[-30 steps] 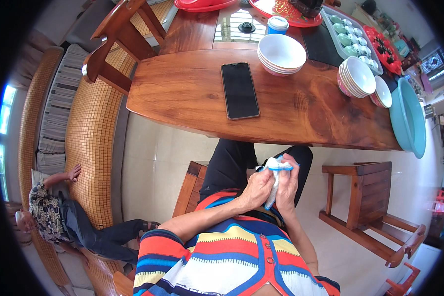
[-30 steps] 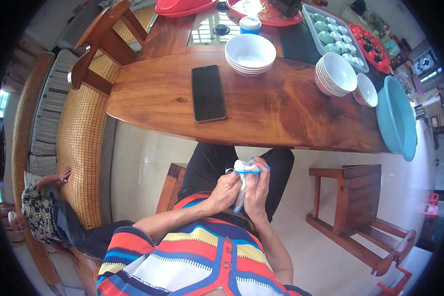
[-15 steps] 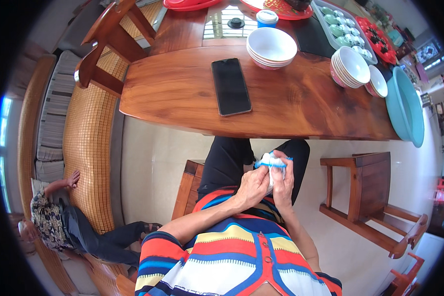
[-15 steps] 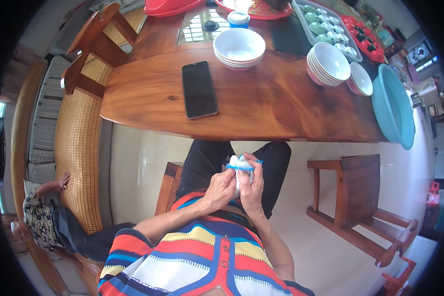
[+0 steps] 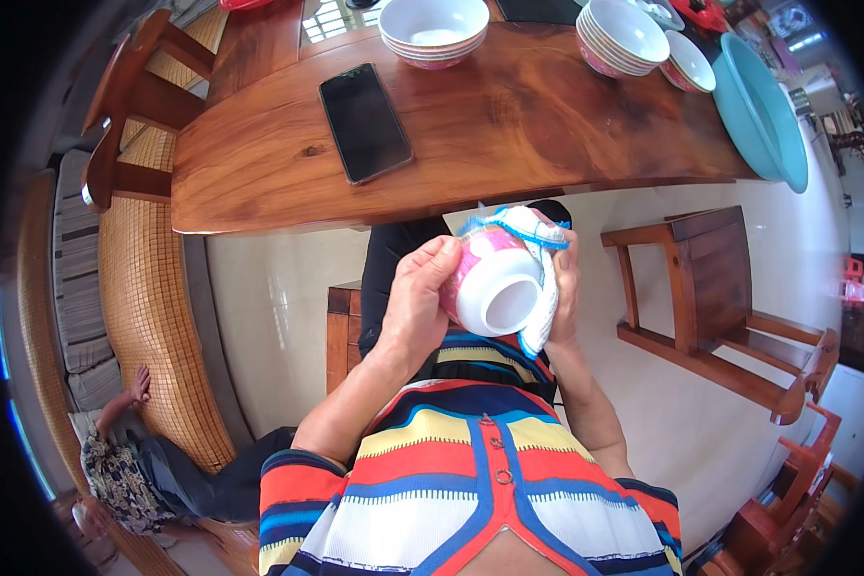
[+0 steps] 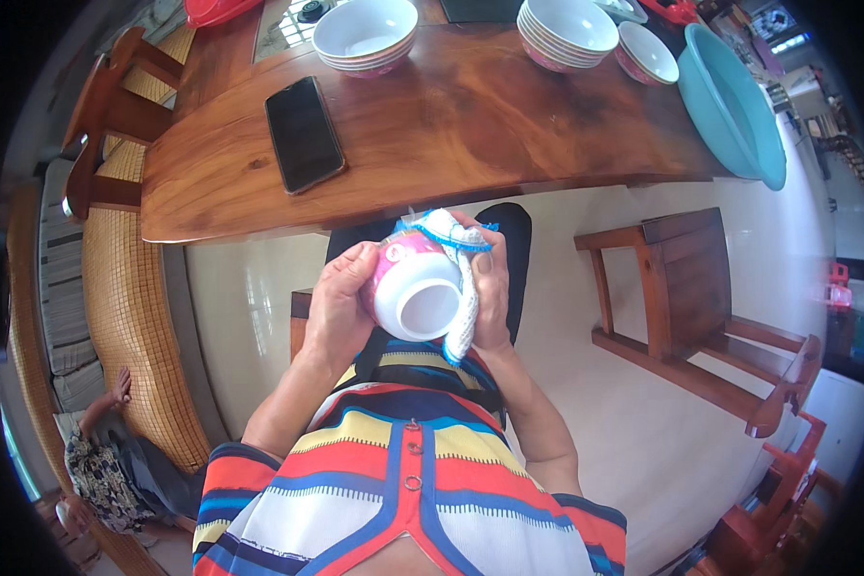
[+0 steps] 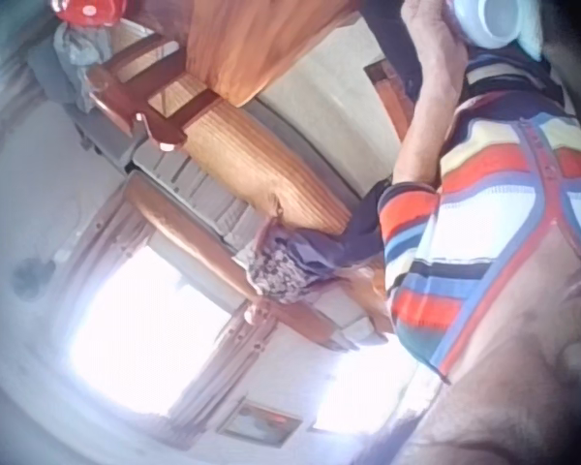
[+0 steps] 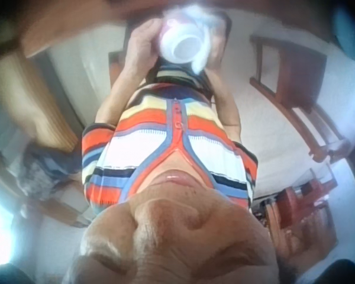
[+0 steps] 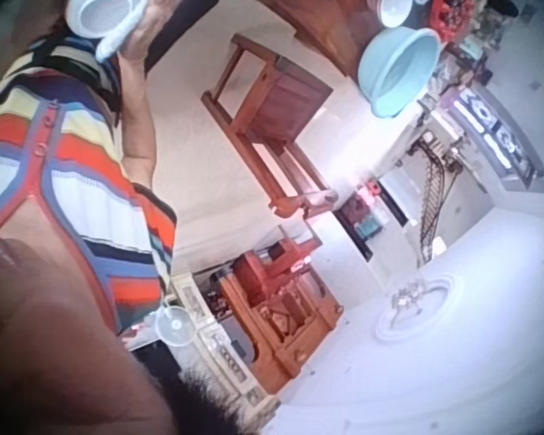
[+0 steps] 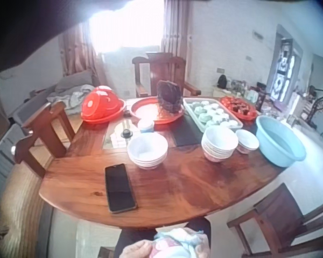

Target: The person wipes the inside and outside of several bowls one at a time using a cloth, then places each bowl back into a stack on the table.

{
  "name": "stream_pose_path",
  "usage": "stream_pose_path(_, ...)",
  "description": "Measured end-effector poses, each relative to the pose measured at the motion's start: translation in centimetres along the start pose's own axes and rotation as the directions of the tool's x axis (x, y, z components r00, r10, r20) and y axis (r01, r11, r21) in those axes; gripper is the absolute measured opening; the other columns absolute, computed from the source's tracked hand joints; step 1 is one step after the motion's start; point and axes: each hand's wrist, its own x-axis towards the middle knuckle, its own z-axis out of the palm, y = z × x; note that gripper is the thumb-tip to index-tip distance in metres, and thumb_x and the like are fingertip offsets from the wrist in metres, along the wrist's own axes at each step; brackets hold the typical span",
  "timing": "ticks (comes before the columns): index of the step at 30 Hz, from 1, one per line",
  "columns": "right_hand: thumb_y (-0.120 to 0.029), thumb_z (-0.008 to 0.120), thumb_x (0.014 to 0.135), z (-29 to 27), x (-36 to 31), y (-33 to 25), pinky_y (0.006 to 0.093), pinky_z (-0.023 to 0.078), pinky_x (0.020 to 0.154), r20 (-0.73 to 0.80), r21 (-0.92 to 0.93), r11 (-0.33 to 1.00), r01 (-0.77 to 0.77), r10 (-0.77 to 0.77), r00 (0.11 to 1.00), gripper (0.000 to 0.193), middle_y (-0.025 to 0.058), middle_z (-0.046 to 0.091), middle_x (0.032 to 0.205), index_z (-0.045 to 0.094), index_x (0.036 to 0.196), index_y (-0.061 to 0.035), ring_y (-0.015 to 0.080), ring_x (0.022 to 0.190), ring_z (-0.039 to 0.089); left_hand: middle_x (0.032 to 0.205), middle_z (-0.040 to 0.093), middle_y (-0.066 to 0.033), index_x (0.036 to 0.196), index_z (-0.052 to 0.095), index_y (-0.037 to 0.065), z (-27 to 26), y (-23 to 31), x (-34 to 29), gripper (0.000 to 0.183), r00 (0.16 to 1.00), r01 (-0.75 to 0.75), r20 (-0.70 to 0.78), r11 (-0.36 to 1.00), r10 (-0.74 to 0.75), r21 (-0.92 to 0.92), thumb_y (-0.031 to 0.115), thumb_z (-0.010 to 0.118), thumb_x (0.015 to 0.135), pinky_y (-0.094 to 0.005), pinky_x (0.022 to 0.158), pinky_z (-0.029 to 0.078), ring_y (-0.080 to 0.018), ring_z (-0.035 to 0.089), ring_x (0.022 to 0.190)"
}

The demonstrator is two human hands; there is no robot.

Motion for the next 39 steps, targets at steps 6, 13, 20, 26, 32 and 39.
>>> stream_pose_path(6, -0.053, 0.033, 0.094, -0.2, -1.5, 3.2, 0.0443, 0.027, 0.105, 0.068, -0.189, 0.916, 0.354, -0.347, 0.935, 0.053, 0.0215, 0.025, 0.14, 0.029, 0.128, -0.0119, 0.0314, 0.129, 0.03, 0.115, 0.057, -0.0156, 0.12, 0.048, -0.004, -0.7, 0.1, 0.8, 0.041, 0.991, 0.119, -0.03, 0.969, -0.129, -0.218, 0.029, 0.04, 0.098, -0.0419, 0.096, 0.042, -0.0259, 0.056, 0.107)
stream_pose_path(13, -0.04, 0.048, 0.093, 0.0, -2.7, 3.3, 0.0537, 0.022, 0.104, 0.331, -0.618, 0.464, 0.635, -0.579, 0.745, 0.044, 0.0253, 0.032, 0.137, 0.039, 0.123, -0.0105, 0.044, 0.13, 0.027, 0.12, 0.054, -0.015, 0.124, 0.044, -0.003, 0.7, 0.1, -0.1, 0.04, 1.0, 0.019, -0.004, 0.991, -0.02, -0.133, 0.027, 0.035, 0.099, -0.0413, 0.099, 0.041, -0.0257, 0.054, 0.11)
stream_pose_path(20, -0.021, 0.057, 0.084, 1.7, -2.4, 0.3, 0.0528, 0.029, 0.1, 0.468, -0.715, 0.289, 0.636, -0.478, 0.743, 0.026, 0.0146, 0.05, 0.127, 0.054, 0.109, -0.0116, 0.0413, 0.123, 0.039, 0.109, 0.058, -0.0075, 0.116, 0.05, 0.003, 2.2, -0.2, -1.0, 0.026, 0.998, -0.012, -0.062, 0.999, 0.009, -0.035, 0.02, 0.04, 0.098, -0.0301, 0.088, 0.047, -0.0157, 0.057, 0.099)
stream_pose_path(26, -0.019, 0.052, 0.087, 2.1, -0.7, -1.1, 0.052, 0.024, 0.102, 0.348, -0.717, 0.449, 0.533, -0.432, 0.832, 0.02, 0.0159, 0.051, 0.123, 0.052, 0.105, -0.0093, 0.0379, 0.118, 0.045, 0.086, 0.057, -0.0003, 0.109, 0.053, 0.004, 1.4, -2.2, -1.4, 0.026, 0.977, -0.206, -0.016, 0.96, 0.213, 0.192, 0.025, 0.041, 0.099, -0.0212, 0.068, 0.047, -0.005, 0.054, 0.078)
stream_pose_path(32, -0.04, 0.046, 0.095, -0.3, -0.2, -0.8, 0.0274, 0.039, 0.091, -0.011, -0.071, 0.993, -0.098, 0.097, 0.995, 0.043, 0.0111, 0.049, 0.121, 0.044, 0.121, -0.0053, 0.014, 0.105, 0.048, 0.072, 0.054, -0.0113, 0.099, 0.055, 0.002, 1.4, -3.9, -2.4, 0.013, 0.768, -0.612, 0.499, 0.229, 0.401, 0.757, 0.008, 0.056, 0.087, -0.0337, 0.059, 0.045, -0.0252, 0.055, 0.065)
stream_pose_path(39, 0.0, 0.056, 0.074, -2.5, -0.7, -0.1, 0.0308, 0.039, 0.097, 0.015, 0.104, 0.969, -0.222, 0.222, 0.975, 0.047, 0.0132, 0.047, 0.127, 0.045, 0.119, -0.0052, 0.0196, 0.112, 0.048, 0.079, 0.054, -0.0124, 0.102, 0.057, 0.001, 0.4, -5.0, -1.2, 0.025, 0.64, -0.73, 0.74, -0.137, 0.207, 0.67, 0.003, 0.064, 0.077, -0.0368, 0.064, 0.044, -0.029, 0.053, 0.072)
